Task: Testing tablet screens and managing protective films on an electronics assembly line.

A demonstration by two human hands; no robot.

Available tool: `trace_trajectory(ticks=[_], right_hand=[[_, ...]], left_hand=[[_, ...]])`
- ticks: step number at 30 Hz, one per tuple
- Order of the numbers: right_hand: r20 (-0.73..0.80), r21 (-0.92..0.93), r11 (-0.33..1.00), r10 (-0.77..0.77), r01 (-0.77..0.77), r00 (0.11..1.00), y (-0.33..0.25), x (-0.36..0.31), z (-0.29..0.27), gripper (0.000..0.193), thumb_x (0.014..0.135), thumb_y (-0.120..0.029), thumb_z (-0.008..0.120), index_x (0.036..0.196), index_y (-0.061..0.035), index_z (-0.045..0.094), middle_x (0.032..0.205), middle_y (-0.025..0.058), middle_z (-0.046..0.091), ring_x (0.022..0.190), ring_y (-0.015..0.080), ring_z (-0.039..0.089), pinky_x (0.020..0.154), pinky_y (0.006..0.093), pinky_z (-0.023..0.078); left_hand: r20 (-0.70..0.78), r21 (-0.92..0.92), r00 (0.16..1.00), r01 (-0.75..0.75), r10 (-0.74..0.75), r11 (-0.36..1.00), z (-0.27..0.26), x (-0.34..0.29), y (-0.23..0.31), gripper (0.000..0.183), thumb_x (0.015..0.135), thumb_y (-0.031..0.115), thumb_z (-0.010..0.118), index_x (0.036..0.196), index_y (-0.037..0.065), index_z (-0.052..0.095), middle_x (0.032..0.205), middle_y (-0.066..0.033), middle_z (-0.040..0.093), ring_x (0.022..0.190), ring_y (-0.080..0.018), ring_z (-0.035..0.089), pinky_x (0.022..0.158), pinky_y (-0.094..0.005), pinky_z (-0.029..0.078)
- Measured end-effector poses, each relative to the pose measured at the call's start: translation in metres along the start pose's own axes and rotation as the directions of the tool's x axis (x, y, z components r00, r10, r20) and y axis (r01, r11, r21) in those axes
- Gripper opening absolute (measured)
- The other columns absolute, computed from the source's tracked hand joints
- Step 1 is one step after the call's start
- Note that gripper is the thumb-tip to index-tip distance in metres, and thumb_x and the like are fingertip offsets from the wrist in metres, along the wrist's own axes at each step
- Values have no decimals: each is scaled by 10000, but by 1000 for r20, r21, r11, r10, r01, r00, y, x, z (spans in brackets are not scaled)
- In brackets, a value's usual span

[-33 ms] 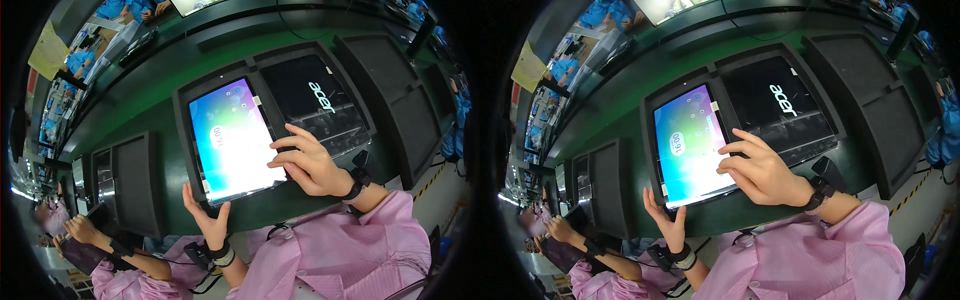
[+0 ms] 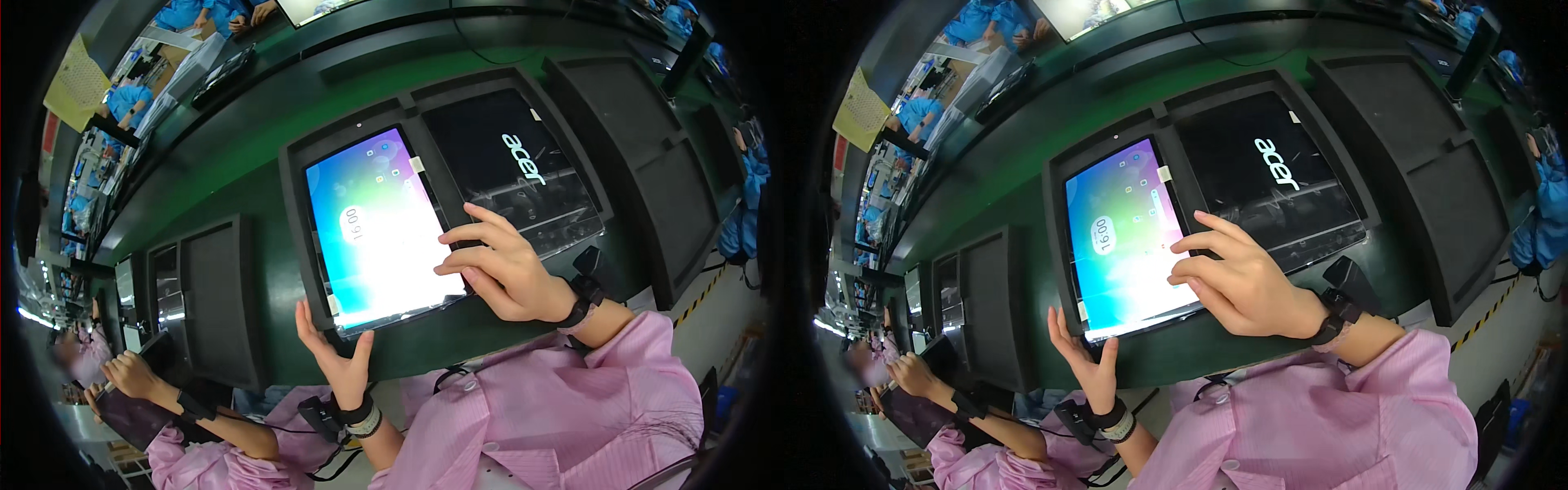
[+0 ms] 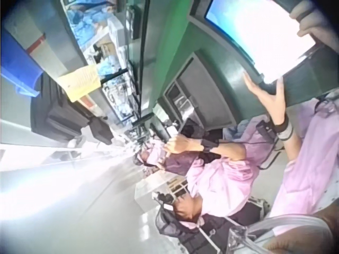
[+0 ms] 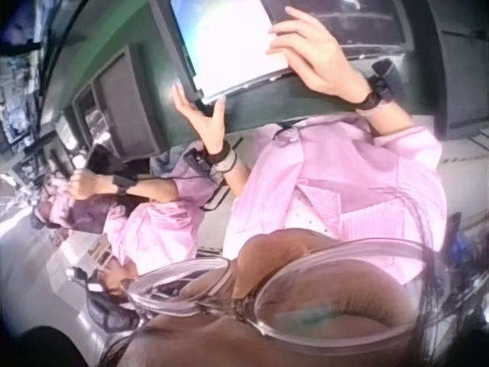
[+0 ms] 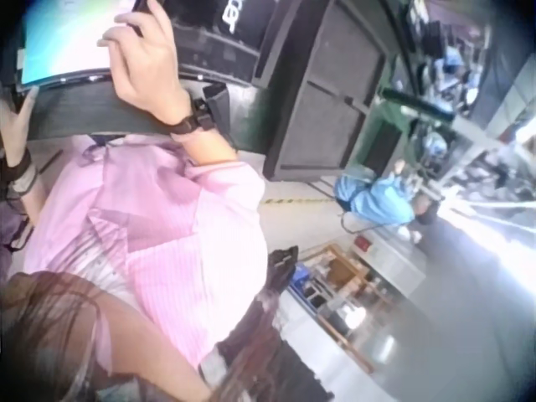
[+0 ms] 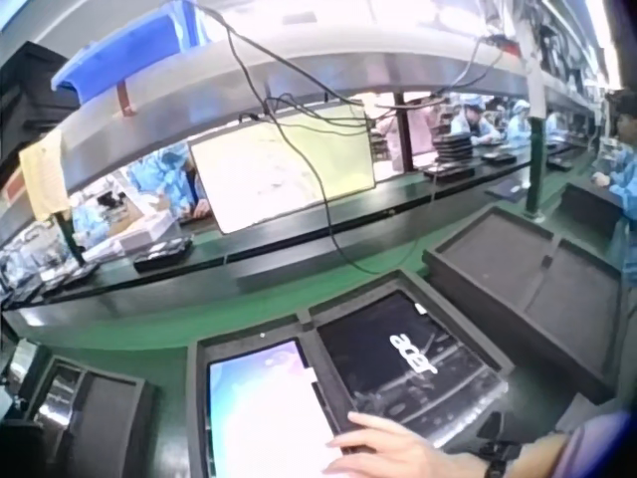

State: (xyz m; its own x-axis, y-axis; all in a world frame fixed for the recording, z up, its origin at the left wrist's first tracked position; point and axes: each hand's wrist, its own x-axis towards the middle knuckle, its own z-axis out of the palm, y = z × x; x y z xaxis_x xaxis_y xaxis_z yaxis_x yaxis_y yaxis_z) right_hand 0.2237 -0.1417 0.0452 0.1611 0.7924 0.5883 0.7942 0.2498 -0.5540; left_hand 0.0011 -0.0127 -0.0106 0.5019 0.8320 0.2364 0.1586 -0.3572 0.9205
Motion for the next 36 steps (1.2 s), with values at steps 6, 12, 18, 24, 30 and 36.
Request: trace_trajectory(ticks=[6,12,18,24,30,36], right_hand=[[-17,29,999,32,-31,999,-4,-3,6,132,772,-7,514,875,-21,596,839,76,592,966,246,536,972,467,338],[-62,79,996,37,-32,997,-3,-2,10,140,777,-4,510,880,-25,603,860,73,595,970,241,536,965,455,346],[-65,70,995,78,-73,995,-1,-5,8,143,780,-1,507,879,-23,607,866,60,596,969,236,539,959,450,356],[-58,82,995,54,-49,997,0,-5,6,148,780,5,505,880,-15,612,878,71,597,967,236,540,955,456,359],[-62,80,996,49,-44,997,0,-4,7,145,784,-1,509,881,-2,616,883,63,605,969,242,541,947,460,364],[-23,88,994,62,-60,998,2,-6,7,201,776,23,431,919,9,571,875,58,664,1006,251,532,975,454,312]], left_hand=[[10,22,1000,-29,29,999,-2,0,-3,877,675,85,683,1369,56,148,1381,-171,226,1249,-263,262,1027,-359,186],[-3,71,1000,-24,24,997,-3,1,4,845,706,152,684,1370,75,168,1386,-164,223,1260,-261,258,1027,-356,182],[27,31,999,-36,35,999,-2,2,-2,862,706,181,696,1372,70,160,1384,-165,226,1261,-263,256,1032,-365,185],[-3,-22,1000,3,-3,1000,-2,1,-2,913,643,143,734,1356,23,178,1392,-162,218,1308,-270,190,1059,-353,128],[22,43,999,-34,33,998,-4,2,-3,881,684,163,707,1370,63,164,1381,-157,235,1253,-249,273,1025,-349,204],[0,-5,1000,-7,7,1000,-3,3,-2,916,646,186,742,1350,2,186,1383,-160,228,1303,-274,197,1058,-355,140]])
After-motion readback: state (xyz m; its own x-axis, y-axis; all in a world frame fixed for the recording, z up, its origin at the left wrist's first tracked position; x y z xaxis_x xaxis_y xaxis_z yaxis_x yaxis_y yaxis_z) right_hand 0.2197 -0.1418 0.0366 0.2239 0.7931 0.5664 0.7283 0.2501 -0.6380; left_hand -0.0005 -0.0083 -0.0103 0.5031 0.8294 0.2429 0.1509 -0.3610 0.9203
